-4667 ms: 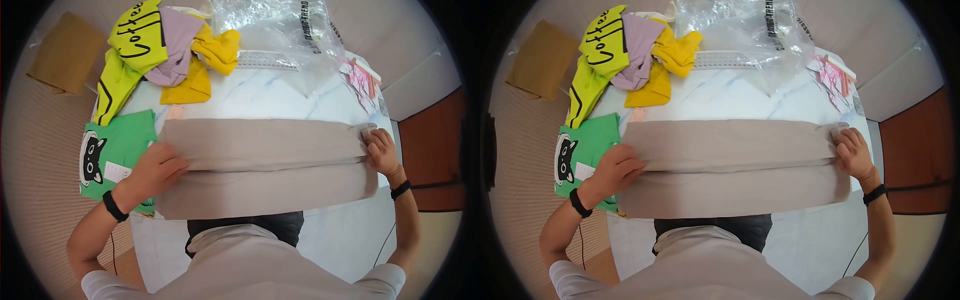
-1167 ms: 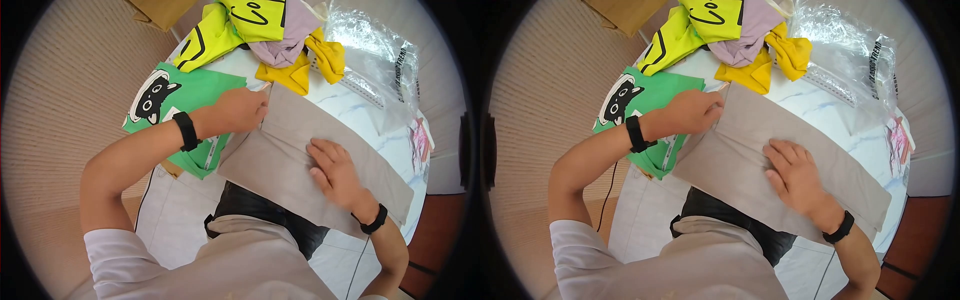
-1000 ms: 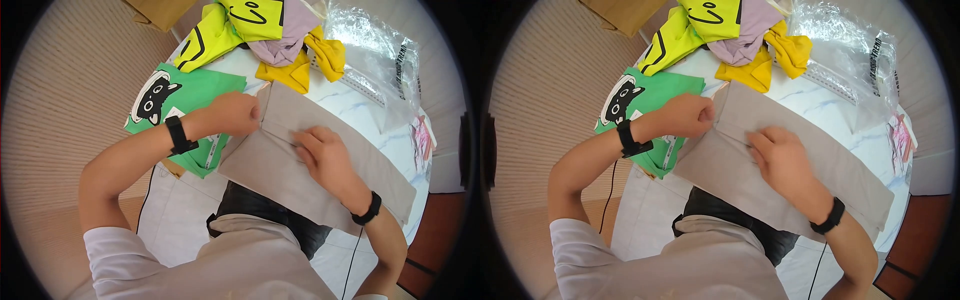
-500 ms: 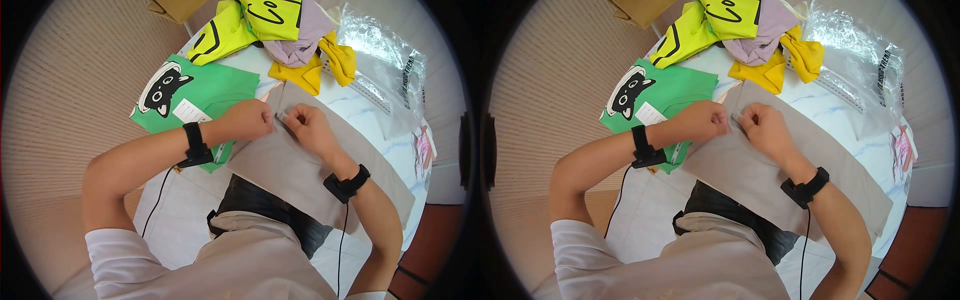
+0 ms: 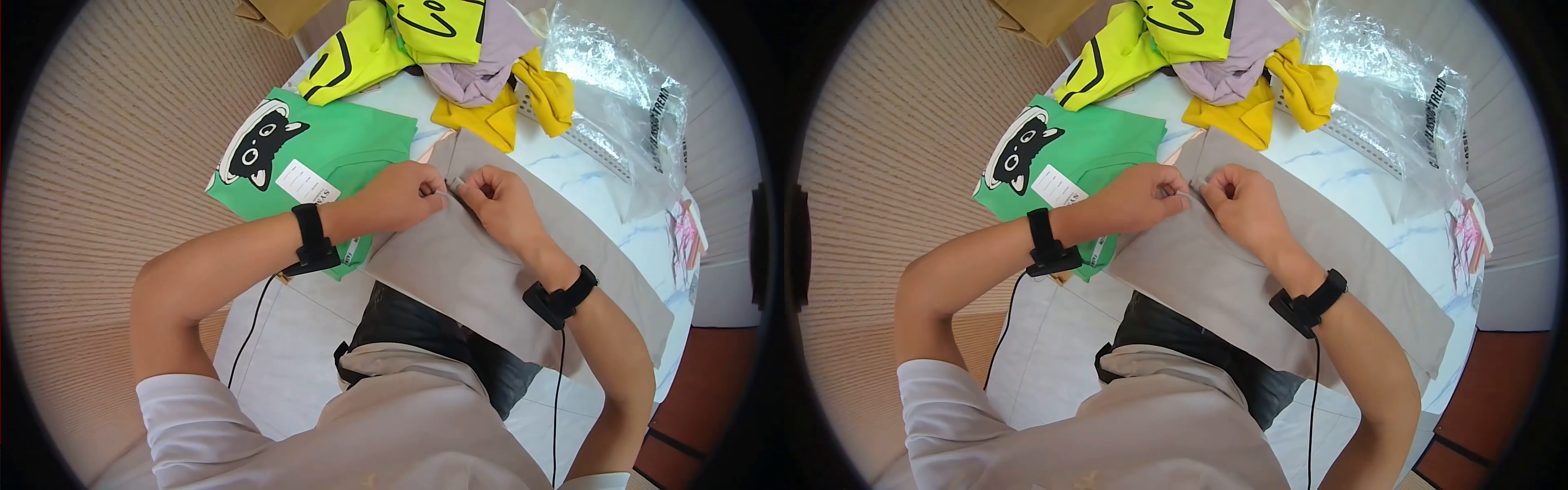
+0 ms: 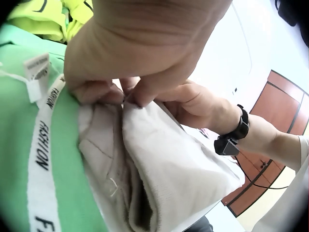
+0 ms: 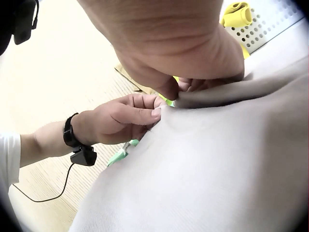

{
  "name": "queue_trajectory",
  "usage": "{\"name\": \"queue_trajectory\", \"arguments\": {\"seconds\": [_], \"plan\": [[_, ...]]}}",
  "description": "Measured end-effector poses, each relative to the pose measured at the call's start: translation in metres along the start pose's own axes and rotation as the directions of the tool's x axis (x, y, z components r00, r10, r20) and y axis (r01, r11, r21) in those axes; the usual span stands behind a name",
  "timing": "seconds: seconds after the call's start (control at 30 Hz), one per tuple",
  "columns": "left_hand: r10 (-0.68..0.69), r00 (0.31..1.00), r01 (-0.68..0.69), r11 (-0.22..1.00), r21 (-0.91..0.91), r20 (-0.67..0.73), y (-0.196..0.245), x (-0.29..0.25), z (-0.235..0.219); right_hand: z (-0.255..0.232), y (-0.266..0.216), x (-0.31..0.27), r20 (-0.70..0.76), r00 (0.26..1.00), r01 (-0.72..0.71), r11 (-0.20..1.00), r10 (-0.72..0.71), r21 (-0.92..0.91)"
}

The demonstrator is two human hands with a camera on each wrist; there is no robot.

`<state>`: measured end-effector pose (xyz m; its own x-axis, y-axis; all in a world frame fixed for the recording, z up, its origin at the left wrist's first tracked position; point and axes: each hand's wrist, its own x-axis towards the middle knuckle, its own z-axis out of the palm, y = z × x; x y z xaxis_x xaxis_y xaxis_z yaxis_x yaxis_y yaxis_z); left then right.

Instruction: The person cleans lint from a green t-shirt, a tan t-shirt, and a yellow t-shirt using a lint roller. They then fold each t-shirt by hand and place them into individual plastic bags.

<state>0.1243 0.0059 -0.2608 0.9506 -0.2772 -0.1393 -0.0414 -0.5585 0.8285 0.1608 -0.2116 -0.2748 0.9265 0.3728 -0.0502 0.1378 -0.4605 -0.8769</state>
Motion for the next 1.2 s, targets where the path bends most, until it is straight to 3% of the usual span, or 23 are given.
{"name": "queue_trajectory", "arguments": {"seconds": [0.13,0.23,0.33,0.43,0.53,0.63,0.73,0.83,0.93,1.03,1.13,1.2], "plan": [[-0.137,0.991,0.137,0.990,-0.021,-0.011,0.013,-0.002,-0.002,0.000,-0.008,-0.005,-0.010,0.999,0.040,0.999,-0.040,-0.024],[-0.253,0.967,0.250,0.964,0.093,0.017,0.008,0.000,-0.005,0.005,-0.009,-0.009,0.021,0.993,0.114,0.990,-0.112,-0.077],[-0.314,0.949,0.310,0.936,0.168,0.000,0.016,0.000,-0.006,0.007,-0.002,-0.010,0.122,0.942,0.334,0.917,-0.314,-0.219],[-0.337,0.940,0.318,0.923,0.217,0.059,0.022,0.000,-0.010,0.011,0.001,-0.010,0.064,0.947,0.321,0.919,-0.314,-0.228],[-0.322,0.946,0.298,0.917,0.267,0.050,0.024,0.001,-0.011,0.017,-0.003,-0.011,-0.083,0.941,0.302,0.924,-0.329,-0.235],[-0.353,0.934,0.322,0.900,0.295,0.058,0.026,0.001,-0.012,0.024,0.005,-0.010,-0.046,0.910,0.389,0.886,-0.413,-0.253],[-0.090,0.992,0.119,0.872,0.475,-0.084,0.014,-0.003,-0.006,0.014,0.009,-0.006,0.115,0.874,0.486,0.849,-0.472,-0.209],[0.121,0.978,-0.042,0.910,0.413,-0.167,0.015,-0.002,-0.004,-0.016,0.002,-0.019,0.173,0.917,0.360,0.933,-0.359,0.031],[0.414,0.907,-0.340,0.826,0.449,-0.076,0.023,0.003,0.000,-0.058,-0.002,-0.050,0.160,0.928,0.369,0.886,-0.336,-0.281],[0.520,0.851,-0.503,0.762,0.409,0.077,0.024,0.010,0.016,-0.083,0.009,-0.092,0.191,0.919,0.394,0.780,-0.346,-0.486],[0.619,0.751,-0.639,0.594,0.490,0.230,0.018,0.016,0.033,-0.090,0.027,-0.136,0.283,0.908,0.419,0.678,-0.309,-0.604],[0.538,0.778,-0.620,0.576,0.532,0.325,0.012,0.011,0.033,-0.099,0.027,-0.159,0.325,0.924,0.375,0.653,-0.204,-0.658]]}}
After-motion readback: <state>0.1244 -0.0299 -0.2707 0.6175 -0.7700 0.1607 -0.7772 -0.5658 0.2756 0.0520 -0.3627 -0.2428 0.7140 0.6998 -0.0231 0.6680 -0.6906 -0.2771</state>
